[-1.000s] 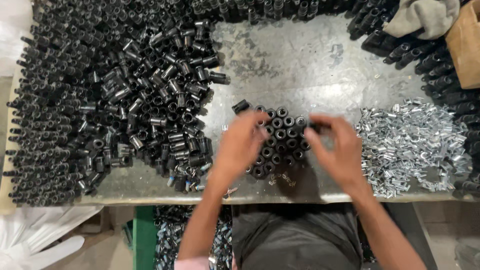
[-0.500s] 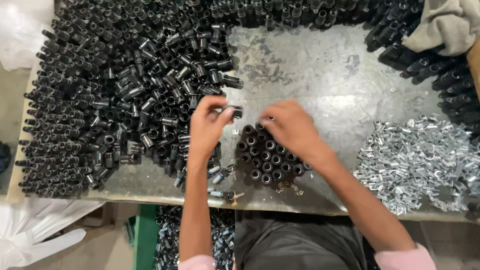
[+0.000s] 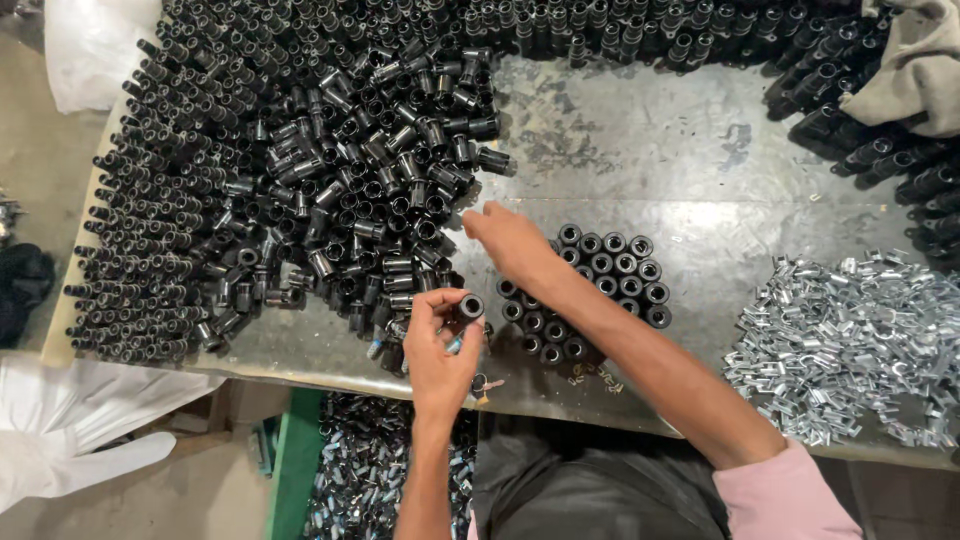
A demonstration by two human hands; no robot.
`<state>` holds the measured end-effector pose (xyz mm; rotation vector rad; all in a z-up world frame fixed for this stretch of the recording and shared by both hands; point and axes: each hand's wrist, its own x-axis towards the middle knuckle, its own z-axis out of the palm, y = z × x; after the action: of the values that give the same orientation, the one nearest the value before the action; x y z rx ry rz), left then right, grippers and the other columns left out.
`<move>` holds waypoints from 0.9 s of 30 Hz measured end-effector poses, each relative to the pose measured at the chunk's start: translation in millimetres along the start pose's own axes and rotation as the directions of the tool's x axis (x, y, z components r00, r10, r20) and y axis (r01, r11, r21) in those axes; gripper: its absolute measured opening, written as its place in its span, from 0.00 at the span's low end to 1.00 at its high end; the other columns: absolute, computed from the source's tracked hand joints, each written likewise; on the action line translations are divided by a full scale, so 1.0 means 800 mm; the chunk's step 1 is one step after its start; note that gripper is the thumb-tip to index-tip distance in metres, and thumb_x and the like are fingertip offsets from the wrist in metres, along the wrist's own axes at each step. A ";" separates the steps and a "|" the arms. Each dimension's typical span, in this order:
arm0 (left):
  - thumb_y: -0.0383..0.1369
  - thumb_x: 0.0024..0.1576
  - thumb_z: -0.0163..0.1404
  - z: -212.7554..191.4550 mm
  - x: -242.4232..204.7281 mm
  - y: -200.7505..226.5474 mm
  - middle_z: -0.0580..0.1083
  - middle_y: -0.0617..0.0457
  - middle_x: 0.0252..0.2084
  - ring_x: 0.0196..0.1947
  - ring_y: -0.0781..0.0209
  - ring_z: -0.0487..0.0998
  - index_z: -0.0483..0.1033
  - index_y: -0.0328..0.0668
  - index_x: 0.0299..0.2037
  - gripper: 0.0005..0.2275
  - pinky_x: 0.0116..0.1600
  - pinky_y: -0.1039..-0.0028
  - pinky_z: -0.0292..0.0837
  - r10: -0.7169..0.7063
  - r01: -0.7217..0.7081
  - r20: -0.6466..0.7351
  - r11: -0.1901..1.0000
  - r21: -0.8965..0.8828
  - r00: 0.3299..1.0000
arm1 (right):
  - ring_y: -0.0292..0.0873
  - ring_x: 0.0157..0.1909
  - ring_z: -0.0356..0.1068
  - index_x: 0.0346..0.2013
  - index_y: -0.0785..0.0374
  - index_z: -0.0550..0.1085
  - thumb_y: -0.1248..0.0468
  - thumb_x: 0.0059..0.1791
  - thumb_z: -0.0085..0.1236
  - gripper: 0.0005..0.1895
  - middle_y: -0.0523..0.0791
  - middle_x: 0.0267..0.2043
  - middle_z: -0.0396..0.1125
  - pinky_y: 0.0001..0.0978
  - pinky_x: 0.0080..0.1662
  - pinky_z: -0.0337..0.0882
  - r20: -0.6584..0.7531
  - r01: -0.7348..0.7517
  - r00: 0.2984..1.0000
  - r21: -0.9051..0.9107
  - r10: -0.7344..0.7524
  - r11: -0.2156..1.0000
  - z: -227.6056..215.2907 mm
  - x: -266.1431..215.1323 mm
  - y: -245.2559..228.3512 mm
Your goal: The person repeatedly picks up a black cylindrical lock body and a small metal key, inserts the key into the cylinder, and places the assembled unit into a growing stack on the table. The person continues this assembly cycle throughout the clip.
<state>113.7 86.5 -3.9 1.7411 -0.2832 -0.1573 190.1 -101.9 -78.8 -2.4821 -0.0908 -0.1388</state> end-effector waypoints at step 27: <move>0.16 0.47 0.56 0.022 -0.027 0.024 0.73 0.43 0.49 0.51 0.42 0.76 0.73 0.37 0.51 0.20 0.55 0.63 0.73 0.327 -0.320 0.051 0.858 0.401 0.943 | 0.47 0.37 0.76 0.42 0.62 0.80 0.69 0.46 0.63 0.10 0.46 0.36 0.73 0.35 0.39 0.75 -0.177 0.019 0.982 0.425 0.062 0.905 -0.102 -0.162 -0.105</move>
<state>86.4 72.3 10.2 2.0729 -0.6271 0.1783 46.8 -89.2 20.3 -2.0214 -0.0110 -0.3078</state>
